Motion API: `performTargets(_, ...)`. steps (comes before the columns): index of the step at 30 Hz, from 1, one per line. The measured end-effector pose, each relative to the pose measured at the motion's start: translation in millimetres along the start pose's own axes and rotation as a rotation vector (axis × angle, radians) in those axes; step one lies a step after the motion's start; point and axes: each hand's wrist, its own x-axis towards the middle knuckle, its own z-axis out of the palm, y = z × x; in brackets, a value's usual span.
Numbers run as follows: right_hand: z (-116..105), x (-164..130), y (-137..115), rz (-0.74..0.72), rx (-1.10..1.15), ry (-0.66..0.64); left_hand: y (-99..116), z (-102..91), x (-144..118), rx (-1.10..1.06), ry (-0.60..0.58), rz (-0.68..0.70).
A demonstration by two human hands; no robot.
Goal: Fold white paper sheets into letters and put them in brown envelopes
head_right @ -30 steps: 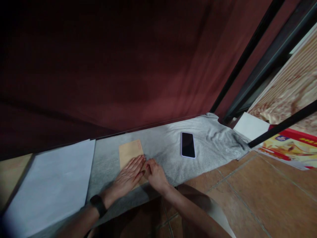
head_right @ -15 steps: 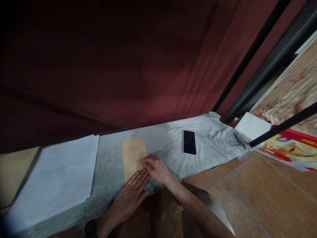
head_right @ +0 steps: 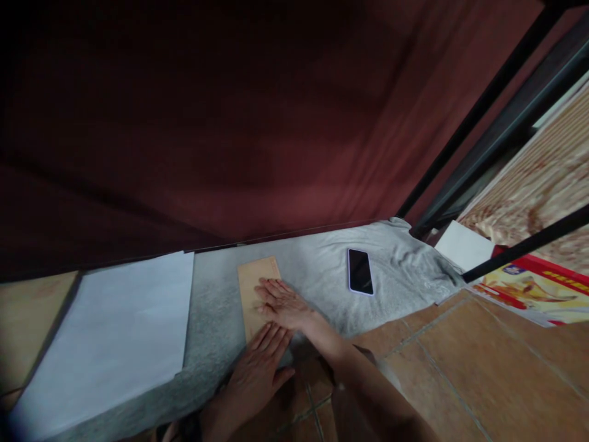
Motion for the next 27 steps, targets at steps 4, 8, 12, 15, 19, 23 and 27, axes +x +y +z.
performTargets(4,-1,35,11,0.037,-0.105,0.041,-1,-1.9,0,-0.017,-0.010,0.004)
performTargets(8,-3,59,12,0.162,-0.134,0.140,-4,-1.1,3,-0.065,-0.016,0.048)
performTargets(12,-2,41,-1,0.182,-0.083,0.162,-5,0.3,2,-0.110,-0.023,0.031)
performTargets(15,-1,1,-13,0.074,-0.019,0.032,-4,3.1,-1,-0.118,-0.014,0.000)
performTargets(19,-5,-44,-20,0.006,0.137,-0.069,-3,6.0,-5,-0.110,-0.020,-0.014)
performTargets(23,-9,-38,-12,-0.008,0.161,-0.065,-1,-0.2,-7,-0.096,-0.008,0.011)
performTargets(27,-5,3,3,0.051,0.048,0.001,1,-9.8,-9,-0.072,-0.007,0.028)
